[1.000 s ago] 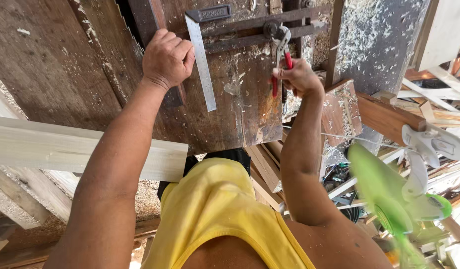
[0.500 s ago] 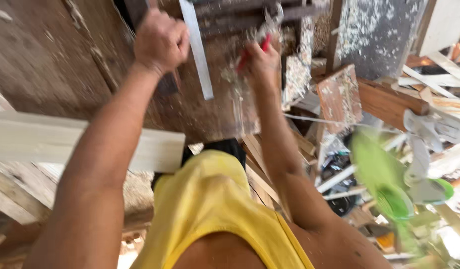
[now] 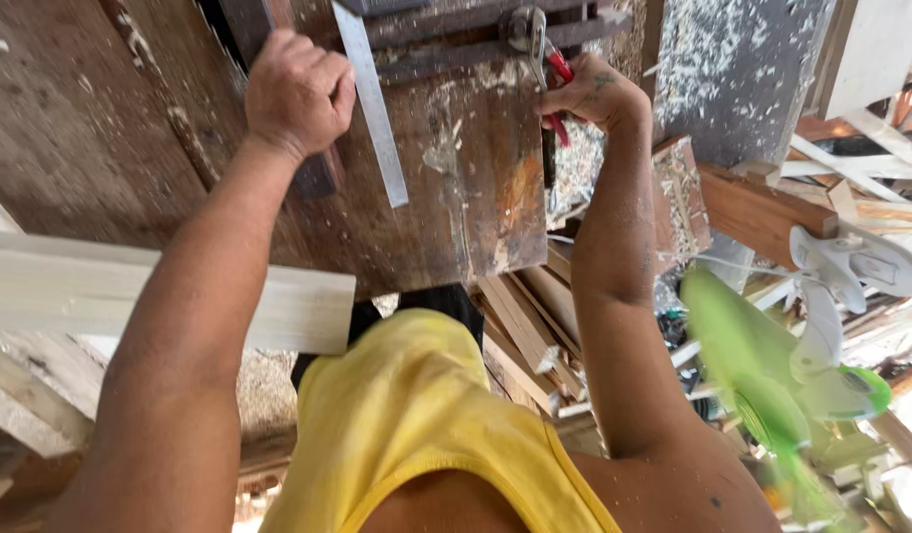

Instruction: The person uses a table saw to cut a wooden plank into smaller pieces. They guide the plank through the saw, remove the cut pieces, and adjust the fence before making additional cuts.

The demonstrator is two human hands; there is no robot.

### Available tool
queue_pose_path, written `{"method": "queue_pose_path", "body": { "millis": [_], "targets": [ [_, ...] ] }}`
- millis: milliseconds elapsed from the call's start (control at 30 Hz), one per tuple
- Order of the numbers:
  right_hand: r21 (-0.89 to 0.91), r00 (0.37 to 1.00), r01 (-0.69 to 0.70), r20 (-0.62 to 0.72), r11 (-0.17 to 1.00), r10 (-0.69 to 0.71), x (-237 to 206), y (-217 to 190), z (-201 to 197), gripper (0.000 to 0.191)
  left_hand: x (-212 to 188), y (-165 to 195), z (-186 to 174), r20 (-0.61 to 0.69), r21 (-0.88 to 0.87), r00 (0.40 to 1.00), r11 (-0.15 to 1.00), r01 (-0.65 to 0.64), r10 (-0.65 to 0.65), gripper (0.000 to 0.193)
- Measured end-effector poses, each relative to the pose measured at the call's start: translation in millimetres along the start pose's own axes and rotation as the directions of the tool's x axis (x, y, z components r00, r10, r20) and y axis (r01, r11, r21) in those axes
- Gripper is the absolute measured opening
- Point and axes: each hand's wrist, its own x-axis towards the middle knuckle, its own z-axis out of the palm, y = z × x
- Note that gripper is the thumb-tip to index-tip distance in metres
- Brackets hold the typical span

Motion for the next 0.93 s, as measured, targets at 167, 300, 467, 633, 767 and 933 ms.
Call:
{"method": "queue_pose_path", "body": {
  "millis": [167,300,467,633,767,933],
  "targets": [
    [-0.042,0.991,0.072,-0.107,0.997,-0.076,17,27,0,0.018,3,-5,1,-0.112,-0.014,0.989,0.995,-0.096,0.094,0.022],
    [0.242,0.975,0.166,-0.186,0.956,-0.123,33,65,19,0.022,-4,-3,2,-0.194,-0.059,0.977,0.994,-0.096,0.083,0.012],
    [0.621,0.948,0.297,-0.282,0.726,-0.147,51,29,68,0.030,42,3,-50,-0.192,-0.111,0.981,0.992,-0.053,0.031,0.018],
    [0.615,0.982,0.136,0.019,0.776,-0.187,10,43,47,0.022,15,16,-35,-0.128,-0.137,0.991,0.991,0.008,-0.026,0.020],
    [0.330,0.984,0.163,-0.118,0.930,-0.130,-15,-17,-19,0.019,19,8,-28,-0.145,-0.160,0.989,0.987,-0.004,-0.019,0.016],
    [0.276,0.991,0.121,-0.089,0.954,-0.100,16,-153,-76,0.018,21,12,-30,-0.096,-0.127,0.995,0.992,0.013,-0.026,0.018]
  ]
}}
